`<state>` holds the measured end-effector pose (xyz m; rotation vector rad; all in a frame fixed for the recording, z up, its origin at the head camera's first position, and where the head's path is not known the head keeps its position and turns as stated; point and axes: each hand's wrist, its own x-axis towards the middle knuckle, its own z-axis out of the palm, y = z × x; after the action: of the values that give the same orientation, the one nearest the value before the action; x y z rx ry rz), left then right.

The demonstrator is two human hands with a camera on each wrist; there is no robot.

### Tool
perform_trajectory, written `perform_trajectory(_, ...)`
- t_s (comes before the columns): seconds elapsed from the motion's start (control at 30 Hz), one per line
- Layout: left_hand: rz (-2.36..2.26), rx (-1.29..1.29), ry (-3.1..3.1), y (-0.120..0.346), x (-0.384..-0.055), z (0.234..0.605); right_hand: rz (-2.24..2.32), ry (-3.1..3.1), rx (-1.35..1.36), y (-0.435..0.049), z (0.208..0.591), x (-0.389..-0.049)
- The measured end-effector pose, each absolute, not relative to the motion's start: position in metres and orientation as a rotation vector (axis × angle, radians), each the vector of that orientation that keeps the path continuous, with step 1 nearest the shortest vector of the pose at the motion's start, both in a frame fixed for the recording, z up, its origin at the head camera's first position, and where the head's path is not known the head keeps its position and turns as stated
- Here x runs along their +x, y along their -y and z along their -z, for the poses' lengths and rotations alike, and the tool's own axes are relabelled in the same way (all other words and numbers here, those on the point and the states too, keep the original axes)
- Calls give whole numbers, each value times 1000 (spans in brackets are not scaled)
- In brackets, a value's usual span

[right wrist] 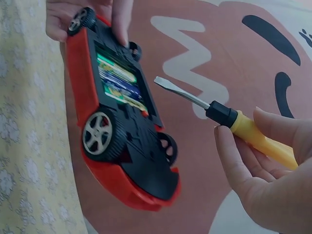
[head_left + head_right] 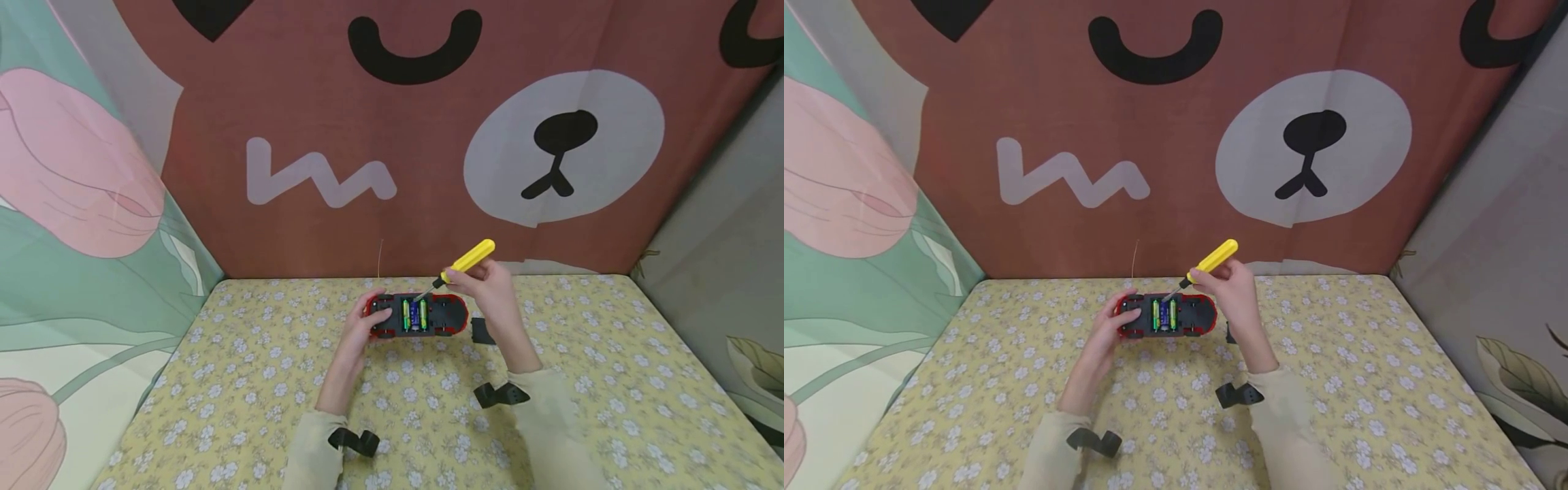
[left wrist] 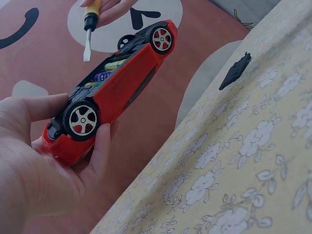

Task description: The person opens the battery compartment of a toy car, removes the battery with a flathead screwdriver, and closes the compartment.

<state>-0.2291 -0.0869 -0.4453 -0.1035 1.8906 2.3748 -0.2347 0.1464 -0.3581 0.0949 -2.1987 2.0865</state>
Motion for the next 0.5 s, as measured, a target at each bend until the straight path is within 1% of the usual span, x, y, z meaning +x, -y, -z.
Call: perform_trajectory(0.5,-2342,-65,-1935,84,-228,445,-2090,2165,92,-136,367,-232)
